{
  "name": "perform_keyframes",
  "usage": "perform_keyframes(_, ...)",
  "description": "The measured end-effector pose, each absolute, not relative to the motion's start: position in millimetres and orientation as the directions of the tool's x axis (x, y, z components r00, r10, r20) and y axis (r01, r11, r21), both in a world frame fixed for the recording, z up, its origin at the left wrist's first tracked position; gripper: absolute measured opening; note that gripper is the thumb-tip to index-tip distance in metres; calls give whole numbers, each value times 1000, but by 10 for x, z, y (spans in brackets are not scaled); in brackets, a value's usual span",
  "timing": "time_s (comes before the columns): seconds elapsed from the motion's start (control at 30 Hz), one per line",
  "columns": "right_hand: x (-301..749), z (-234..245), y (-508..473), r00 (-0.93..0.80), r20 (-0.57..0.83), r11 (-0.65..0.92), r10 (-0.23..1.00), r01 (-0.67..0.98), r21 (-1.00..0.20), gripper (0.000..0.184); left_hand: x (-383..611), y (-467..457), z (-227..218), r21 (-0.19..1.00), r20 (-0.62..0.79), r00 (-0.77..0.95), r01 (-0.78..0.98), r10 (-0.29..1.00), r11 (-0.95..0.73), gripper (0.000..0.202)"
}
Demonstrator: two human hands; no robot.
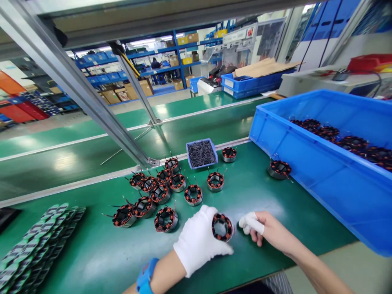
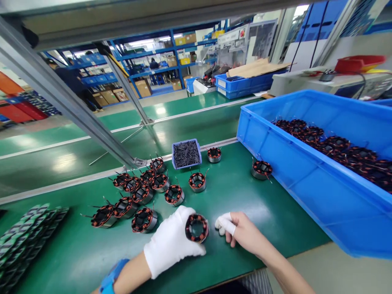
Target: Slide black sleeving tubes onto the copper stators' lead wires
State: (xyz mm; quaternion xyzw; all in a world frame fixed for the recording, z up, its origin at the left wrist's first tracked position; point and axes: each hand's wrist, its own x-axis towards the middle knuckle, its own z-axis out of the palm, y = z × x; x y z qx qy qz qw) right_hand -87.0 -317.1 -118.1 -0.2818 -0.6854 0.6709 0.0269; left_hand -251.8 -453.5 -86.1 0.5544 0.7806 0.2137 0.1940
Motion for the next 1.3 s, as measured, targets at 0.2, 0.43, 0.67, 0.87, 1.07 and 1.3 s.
perform_keyframes(0.2, -1008, -1190, -3245, -777, -93, 286, 622, 337, -897, 21, -2516, -4424, -938, 711, -27, -347, 653, 938, 262, 34)
perform_keyframes(0.43, -1249, -1147, -3196, -808, 85, 442, 583, 228, -868, 9, -2523, -4341, -1109, 946, -6, -401, 295, 916, 135, 13)
perform_keyframes(0.67, -1256, -1208, -3333, -756, 151, 499, 637, 255, -828, 10, -2456, -4329, -1090, 919, 13, -487, 350, 873, 182, 6)
perform_keyframes(0.87, -1213, -1300, -3421, -709, 164, 460, 686, 248, -853, 8, -2403, -4335, -1185, 976, -23, -585, 161, 811, 144, 8)
perform_keyframes(1.07, -1208, -1356, -3450, -679, 188, 455, 709, 238, -858, 8, -2391, -4362, -1128, 978, 138, -693, 207, 708, 12, 6)
perform_keyframes(1.3, -1196, -1358, -3369, -686, 150, 401, 712, 221, -889, 11, -2419, -4526, -1162, 980, 194, -633, 151, 750, -127, 56)
